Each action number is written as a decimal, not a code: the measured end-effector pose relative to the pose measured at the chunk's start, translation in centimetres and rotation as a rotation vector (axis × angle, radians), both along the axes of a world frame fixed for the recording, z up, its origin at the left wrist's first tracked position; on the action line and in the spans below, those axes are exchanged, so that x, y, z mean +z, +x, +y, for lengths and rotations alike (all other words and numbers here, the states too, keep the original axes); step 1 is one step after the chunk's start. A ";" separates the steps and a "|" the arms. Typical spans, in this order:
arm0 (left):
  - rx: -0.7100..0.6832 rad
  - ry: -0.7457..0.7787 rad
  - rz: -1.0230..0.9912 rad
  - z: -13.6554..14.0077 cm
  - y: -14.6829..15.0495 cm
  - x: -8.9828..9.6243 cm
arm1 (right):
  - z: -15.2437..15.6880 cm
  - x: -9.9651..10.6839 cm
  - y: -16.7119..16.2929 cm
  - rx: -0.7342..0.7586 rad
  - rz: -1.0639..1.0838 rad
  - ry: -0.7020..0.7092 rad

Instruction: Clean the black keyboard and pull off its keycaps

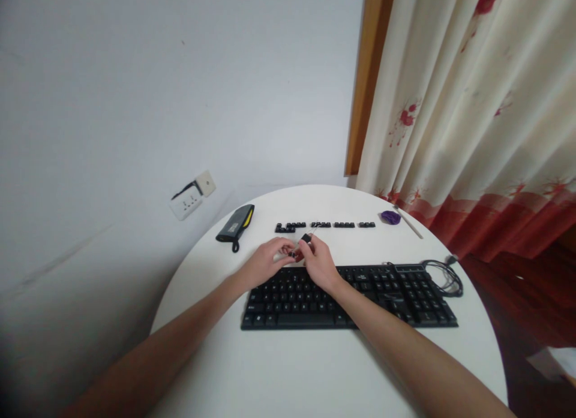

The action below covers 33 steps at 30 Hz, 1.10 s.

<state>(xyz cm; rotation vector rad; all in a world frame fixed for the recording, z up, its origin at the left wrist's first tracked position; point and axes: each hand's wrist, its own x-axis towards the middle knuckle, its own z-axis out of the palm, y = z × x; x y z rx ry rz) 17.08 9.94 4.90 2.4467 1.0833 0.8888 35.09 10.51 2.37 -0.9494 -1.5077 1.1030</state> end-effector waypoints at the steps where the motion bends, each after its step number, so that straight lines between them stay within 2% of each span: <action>1: -0.025 0.064 0.041 0.0 0.1 0.0 | 0.1 -0.1 0.0 0.008 0.009 -0.016; 5: -0.096 0.239 0.157 0.0 0.2 0.0 | 0.2 -0.3 -0.1 0.008 0.021 -0.015; 10: -0.069 0.311 0.176 0.0 0.3 0.3 | 0.3 -0.2 0.1 -0.029 0.015 0.061; 15: 0.010 0.282 0.164 -0.6 0.6 0.8 | -0.1 0.4 0.2 -0.020 0.028 0.125; 19: 0.109 0.188 0.004 -0.5 0.5 0.7 | -0.2 0.5 0.2 -0.024 0.049 0.082; 22: 0.282 0.170 -0.131 1.0 -0.1 0.4 | 0.2 0.2 0.1 -0.091 0.100 0.012; 25: 0.421 0.176 -0.107 3.6 -0.5 -0.1 | 0.7 -0.2 0.1 -0.146 0.126 -0.015; 29: 0.391 0.123 0.094 6.9 0.2 -1.1 | 1.0 -0.4 0.2 -0.171 0.122 -0.008; 33: 0.307 0.126 0.206 8.7 1.5 -2.2 | 0.9 -0.3 0.2 -0.178 0.122 -0.012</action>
